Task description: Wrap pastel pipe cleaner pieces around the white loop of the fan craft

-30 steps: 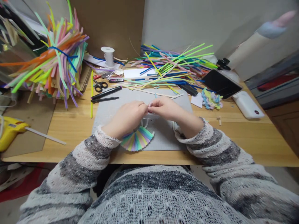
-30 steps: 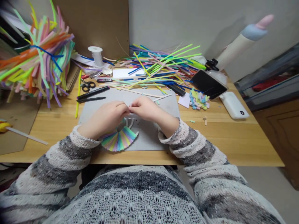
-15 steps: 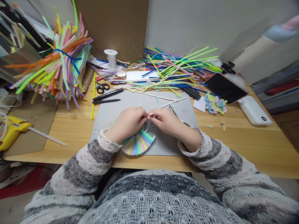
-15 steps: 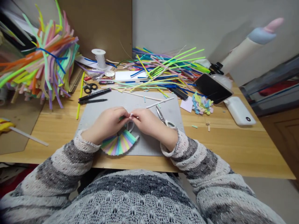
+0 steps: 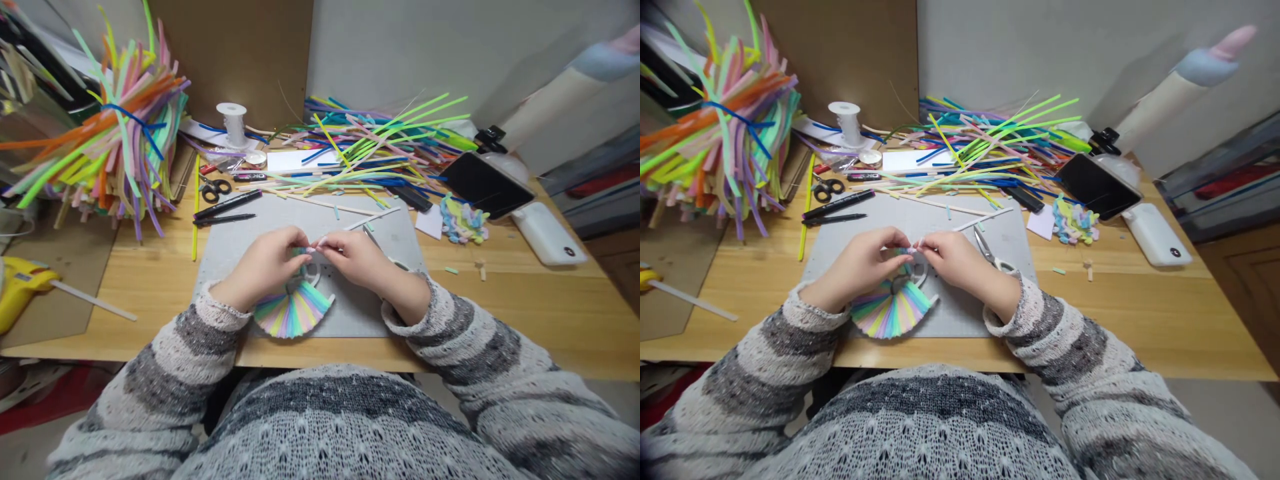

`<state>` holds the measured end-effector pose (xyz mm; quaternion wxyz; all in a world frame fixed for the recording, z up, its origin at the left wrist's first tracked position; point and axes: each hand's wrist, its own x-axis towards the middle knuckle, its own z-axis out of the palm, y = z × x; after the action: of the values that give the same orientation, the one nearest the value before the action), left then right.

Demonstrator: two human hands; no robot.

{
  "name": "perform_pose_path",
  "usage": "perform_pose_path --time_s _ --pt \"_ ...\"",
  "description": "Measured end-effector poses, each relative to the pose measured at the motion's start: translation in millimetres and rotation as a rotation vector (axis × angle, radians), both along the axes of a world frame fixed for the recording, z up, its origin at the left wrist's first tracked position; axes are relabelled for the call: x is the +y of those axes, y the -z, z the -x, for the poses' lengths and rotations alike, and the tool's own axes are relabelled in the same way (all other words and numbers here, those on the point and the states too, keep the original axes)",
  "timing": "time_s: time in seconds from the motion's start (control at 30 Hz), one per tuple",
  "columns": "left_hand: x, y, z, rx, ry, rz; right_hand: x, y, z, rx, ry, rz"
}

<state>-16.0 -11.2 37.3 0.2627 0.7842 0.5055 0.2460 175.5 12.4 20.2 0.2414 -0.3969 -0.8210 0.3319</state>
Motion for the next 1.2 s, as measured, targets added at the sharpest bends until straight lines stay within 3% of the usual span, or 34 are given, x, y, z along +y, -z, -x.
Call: perform_pose_path --time_s 0.5,0.67,0.8,0.87,0.9,1.0,1.07,1.2 --pt "-1 6.1 -2 0.075 0.029 -0.051 0 -1.9 2 0.127 0.078 0.099" --pt "-2 1.3 0 -0.032 0.011 -0.050 19 -0.7 -4 0.384 0.159 0.586" --pt "1 -4.6 3 -0.417 -0.190 0.061 30 3.1 -10 0.548 0.257 0.784" --pt "4 -5.9 5 -0.622 -0.310 0.122 31 4.9 -11 0.512 0.259 0.710" --pt "5 -6.1 5 -0.692 -0.357 0.144 30 5.4 -11 0.470 0.269 0.588" --pt "6 -6.4 6 -0.775 -0.435 0.169 21 3.8 -9 0.263 0.266 0.030" --pt "7 -6.4 5 -0.786 -0.452 0.164 13 0.9 -6 0.106 0.151 -0.201" --pt "6 -6.0 4 -0.814 -0.434 0.165 -1 -2.8 2 0.024 -0.047 -0.199"
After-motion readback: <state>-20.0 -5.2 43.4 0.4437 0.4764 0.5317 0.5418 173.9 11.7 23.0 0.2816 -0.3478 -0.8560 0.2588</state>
